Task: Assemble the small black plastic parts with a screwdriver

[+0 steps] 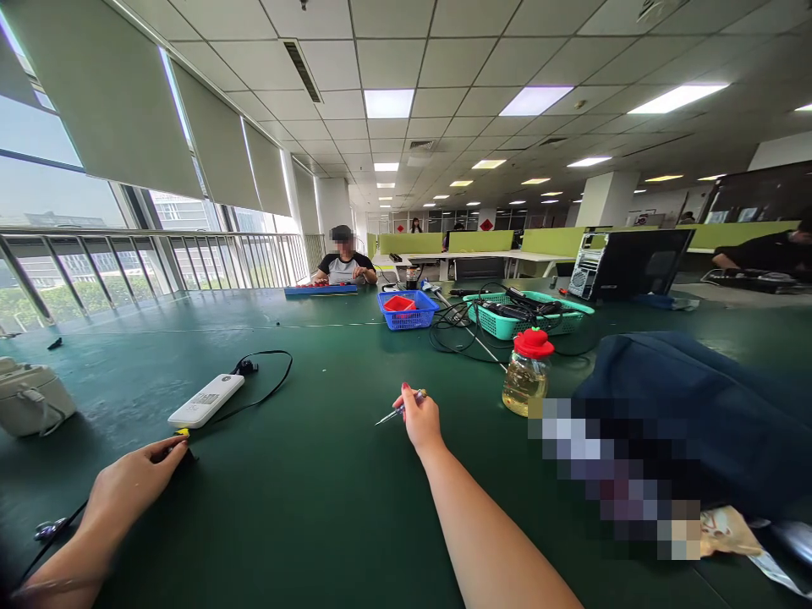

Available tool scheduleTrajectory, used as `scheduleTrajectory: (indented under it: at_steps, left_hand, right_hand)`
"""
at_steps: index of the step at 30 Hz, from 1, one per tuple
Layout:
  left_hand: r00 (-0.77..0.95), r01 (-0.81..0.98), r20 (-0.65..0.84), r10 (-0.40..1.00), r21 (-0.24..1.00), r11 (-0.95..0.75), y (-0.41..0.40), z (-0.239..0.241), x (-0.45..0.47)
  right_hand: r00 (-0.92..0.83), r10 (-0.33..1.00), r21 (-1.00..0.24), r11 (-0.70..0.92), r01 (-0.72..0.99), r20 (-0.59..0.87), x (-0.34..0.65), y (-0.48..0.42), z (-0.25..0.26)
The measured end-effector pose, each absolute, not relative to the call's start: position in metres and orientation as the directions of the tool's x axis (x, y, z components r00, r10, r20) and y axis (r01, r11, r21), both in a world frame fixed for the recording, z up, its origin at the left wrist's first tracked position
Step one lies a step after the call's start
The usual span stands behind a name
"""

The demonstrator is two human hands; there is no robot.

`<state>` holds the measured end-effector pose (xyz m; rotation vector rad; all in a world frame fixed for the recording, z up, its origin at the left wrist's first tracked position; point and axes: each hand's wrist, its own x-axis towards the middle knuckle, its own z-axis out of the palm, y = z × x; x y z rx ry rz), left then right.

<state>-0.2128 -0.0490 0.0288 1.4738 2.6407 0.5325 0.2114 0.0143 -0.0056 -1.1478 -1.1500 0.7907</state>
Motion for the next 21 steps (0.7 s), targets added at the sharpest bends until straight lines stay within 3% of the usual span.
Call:
scheduleTrajectory:
  at_steps: [18,21]
  left_hand:
    - [-0.535,0.824,0.143,0.832,0.307,0.477,-0.047,0.024,-0.218]
    - [-0.496,0.835,0.171,0.851,0.363,0.414,-0.043,0.018,-0.224]
  right_hand:
    - [0.243,0.931,-0.962,0.258,0.089,0.272,0.212,0.016,-0.007]
    - [0.247,0.928,-0.960,0.263,0.102,0.280,0.212,0.017,-0.008]
